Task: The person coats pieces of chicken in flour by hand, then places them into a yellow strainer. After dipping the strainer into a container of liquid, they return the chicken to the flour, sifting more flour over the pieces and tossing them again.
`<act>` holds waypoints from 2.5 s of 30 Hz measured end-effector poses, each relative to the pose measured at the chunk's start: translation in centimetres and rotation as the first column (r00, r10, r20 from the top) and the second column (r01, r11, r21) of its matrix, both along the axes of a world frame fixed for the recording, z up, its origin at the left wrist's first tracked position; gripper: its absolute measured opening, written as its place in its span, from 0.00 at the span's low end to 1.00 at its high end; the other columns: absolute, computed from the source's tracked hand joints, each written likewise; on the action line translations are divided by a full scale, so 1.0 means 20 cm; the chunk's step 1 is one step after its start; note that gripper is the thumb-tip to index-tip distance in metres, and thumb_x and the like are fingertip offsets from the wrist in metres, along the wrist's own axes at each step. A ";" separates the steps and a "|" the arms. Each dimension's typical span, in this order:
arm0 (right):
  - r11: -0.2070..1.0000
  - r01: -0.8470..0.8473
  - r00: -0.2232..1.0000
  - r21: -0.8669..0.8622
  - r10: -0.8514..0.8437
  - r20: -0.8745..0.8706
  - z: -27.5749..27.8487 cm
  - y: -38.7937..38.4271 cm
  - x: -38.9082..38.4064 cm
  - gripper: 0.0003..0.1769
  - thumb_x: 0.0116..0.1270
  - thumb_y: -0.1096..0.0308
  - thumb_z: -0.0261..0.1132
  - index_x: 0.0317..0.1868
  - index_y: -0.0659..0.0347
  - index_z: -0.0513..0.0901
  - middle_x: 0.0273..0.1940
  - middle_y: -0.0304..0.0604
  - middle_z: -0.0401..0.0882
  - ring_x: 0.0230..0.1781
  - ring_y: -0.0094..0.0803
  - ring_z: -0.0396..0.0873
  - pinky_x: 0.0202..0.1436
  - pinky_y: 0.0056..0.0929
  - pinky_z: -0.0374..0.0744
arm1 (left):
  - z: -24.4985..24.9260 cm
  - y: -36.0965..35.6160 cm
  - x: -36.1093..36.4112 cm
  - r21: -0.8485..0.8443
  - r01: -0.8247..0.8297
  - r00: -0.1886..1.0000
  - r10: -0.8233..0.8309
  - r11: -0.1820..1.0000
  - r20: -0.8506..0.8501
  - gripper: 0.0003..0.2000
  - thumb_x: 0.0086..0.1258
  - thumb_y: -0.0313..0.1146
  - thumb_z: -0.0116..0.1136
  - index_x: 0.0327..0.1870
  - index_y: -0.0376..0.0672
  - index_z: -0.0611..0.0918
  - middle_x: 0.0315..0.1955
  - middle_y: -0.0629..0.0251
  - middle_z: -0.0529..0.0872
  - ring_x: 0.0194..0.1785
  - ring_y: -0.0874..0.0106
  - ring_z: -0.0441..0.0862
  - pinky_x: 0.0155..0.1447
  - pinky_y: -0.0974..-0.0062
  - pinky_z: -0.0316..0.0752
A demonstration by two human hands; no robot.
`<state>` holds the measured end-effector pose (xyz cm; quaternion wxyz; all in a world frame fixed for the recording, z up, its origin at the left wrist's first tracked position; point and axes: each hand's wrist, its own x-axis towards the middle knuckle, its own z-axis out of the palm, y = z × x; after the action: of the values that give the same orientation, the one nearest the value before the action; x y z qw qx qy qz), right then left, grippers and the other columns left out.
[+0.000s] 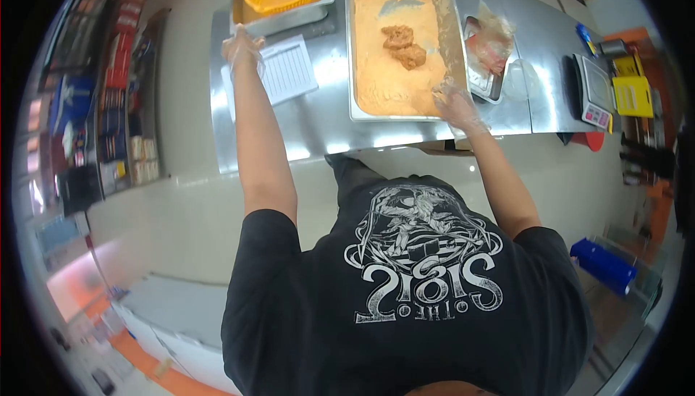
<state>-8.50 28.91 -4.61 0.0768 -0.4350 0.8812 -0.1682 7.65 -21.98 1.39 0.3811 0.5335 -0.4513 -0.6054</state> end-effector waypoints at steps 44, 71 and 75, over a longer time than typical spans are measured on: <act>0.972 -0.136 0.953 -0.191 0.076 -0.293 0.01 0.00 0.09 0.19 0.53 0.72 0.78 0.47 0.59 0.88 0.48 0.45 0.88 0.51 0.45 0.85 0.58 0.39 0.80 | -3.38 1.96 0.25 0.571 0.634 0.210 -0.827 0.522 0.522 0.28 0.79 0.47 0.50 0.73 0.38 0.67 0.66 0.41 0.75 0.69 0.51 0.74 0.70 0.54 0.70; 0.847 -0.490 0.714 -0.208 0.527 0.462 -0.71 -0.73 -0.23 0.36 0.81 0.43 0.48 0.76 0.62 0.67 0.72 0.59 0.69 0.75 0.50 0.66 0.78 0.41 0.63 | -0.52 2.40 2.44 0.281 -0.045 0.844 -0.114 0.959 0.525 0.07 0.79 0.39 0.53 0.43 0.46 0.77 0.33 0.66 0.77 0.36 0.69 0.75 0.39 0.69 0.70; 0.874 -0.457 0.678 -0.166 0.463 0.571 -0.39 -0.73 -0.10 0.36 0.81 0.44 0.47 0.75 0.64 0.66 0.72 0.60 0.69 0.74 0.50 0.67 0.78 0.39 0.64 | -0.11 2.31 2.06 0.239 -0.121 0.929 0.025 0.964 0.369 0.07 0.80 0.38 0.52 0.41 0.47 0.74 0.27 0.74 0.72 0.28 0.79 0.70 0.32 0.78 0.65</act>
<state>-10.47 14.26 -12.42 0.3863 -0.5673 0.6733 -0.2750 48.88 24.18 -0.80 0.2413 0.6973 -0.4112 -0.5352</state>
